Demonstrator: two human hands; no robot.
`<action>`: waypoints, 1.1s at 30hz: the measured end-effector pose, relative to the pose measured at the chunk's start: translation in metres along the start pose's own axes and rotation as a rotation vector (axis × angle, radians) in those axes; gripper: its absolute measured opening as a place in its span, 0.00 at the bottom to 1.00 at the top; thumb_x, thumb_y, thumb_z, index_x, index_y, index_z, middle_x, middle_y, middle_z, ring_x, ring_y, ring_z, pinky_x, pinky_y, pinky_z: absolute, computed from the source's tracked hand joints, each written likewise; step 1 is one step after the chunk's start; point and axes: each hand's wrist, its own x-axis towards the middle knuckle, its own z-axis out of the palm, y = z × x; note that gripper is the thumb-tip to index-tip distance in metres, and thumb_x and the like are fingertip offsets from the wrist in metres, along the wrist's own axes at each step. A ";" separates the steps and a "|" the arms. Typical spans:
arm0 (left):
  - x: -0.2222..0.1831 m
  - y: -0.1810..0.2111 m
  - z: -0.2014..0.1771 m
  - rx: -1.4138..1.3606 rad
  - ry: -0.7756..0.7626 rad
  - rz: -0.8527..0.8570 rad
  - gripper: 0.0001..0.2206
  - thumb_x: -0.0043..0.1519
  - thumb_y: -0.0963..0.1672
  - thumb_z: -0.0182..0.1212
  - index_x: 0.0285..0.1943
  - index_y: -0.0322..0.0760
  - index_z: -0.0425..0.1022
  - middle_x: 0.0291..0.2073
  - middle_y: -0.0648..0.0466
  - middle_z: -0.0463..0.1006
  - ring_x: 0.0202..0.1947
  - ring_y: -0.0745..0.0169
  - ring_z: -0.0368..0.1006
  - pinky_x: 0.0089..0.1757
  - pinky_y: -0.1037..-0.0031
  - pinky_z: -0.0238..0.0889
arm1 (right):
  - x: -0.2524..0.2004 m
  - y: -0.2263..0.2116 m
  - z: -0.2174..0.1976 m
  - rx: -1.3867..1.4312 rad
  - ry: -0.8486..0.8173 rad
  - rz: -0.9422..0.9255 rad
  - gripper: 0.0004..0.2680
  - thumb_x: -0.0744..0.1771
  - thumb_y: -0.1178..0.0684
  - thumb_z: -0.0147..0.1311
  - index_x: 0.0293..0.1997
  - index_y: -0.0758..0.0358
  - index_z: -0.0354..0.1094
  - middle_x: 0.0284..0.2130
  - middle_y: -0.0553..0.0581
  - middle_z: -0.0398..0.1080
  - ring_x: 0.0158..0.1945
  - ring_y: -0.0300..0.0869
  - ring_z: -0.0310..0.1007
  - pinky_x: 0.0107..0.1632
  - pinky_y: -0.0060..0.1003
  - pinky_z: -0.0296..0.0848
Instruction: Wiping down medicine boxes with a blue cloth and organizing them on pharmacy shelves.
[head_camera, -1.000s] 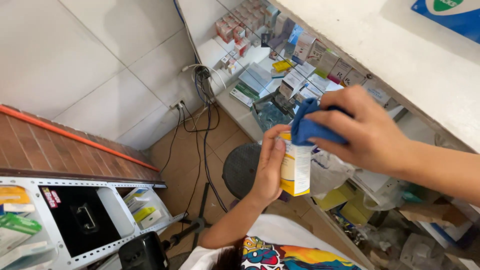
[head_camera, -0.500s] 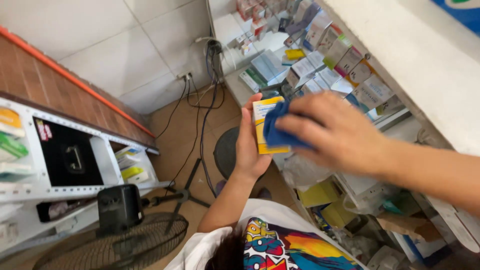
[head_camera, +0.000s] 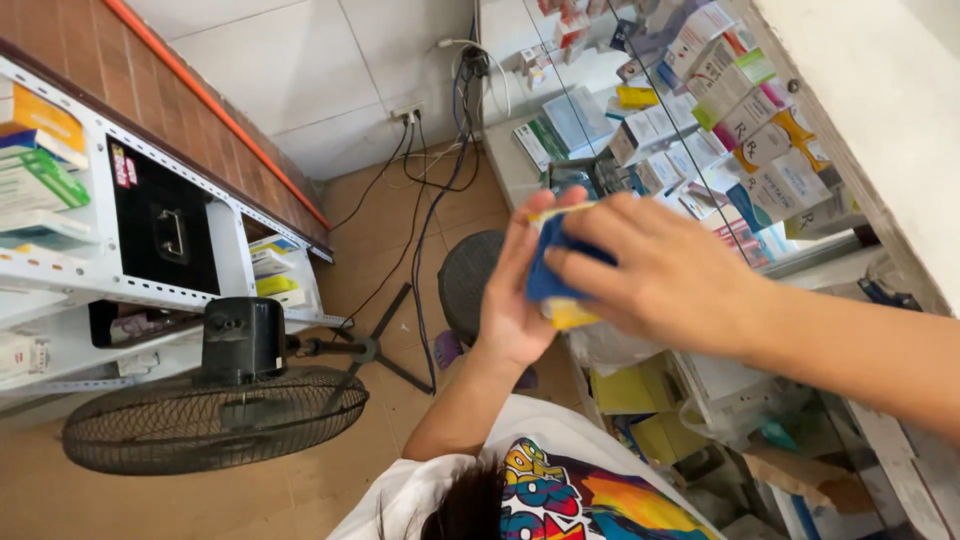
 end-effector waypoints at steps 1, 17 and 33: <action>-0.002 -0.006 -0.005 -0.004 0.006 0.009 0.22 0.75 0.46 0.45 0.79 0.44 0.56 0.74 0.46 0.62 0.71 0.50 0.63 0.69 0.59 0.55 | 0.001 0.003 -0.004 0.004 -0.006 -0.009 0.17 0.56 0.52 0.64 0.47 0.59 0.71 0.43 0.57 0.67 0.46 0.53 0.68 0.45 0.47 0.70; -0.003 -0.038 -0.037 -0.205 0.193 -0.196 0.21 0.74 0.55 0.46 0.72 0.50 0.67 0.57 0.54 0.76 0.57 0.58 0.73 0.56 0.64 0.69 | -0.004 -0.018 0.021 -0.357 -0.087 -0.038 0.13 0.61 0.51 0.54 0.49 0.58 0.72 0.44 0.56 0.67 0.48 0.48 0.68 0.44 0.39 0.69; -0.006 -0.067 -0.067 -0.145 0.318 -0.124 0.18 0.76 0.53 0.48 0.64 0.41 0.71 0.52 0.54 0.78 0.50 0.59 0.76 0.51 0.64 0.71 | 0.003 0.001 0.008 -0.408 -0.046 -0.112 0.15 0.61 0.53 0.55 0.53 0.56 0.75 0.43 0.54 0.68 0.46 0.47 0.69 0.44 0.39 0.69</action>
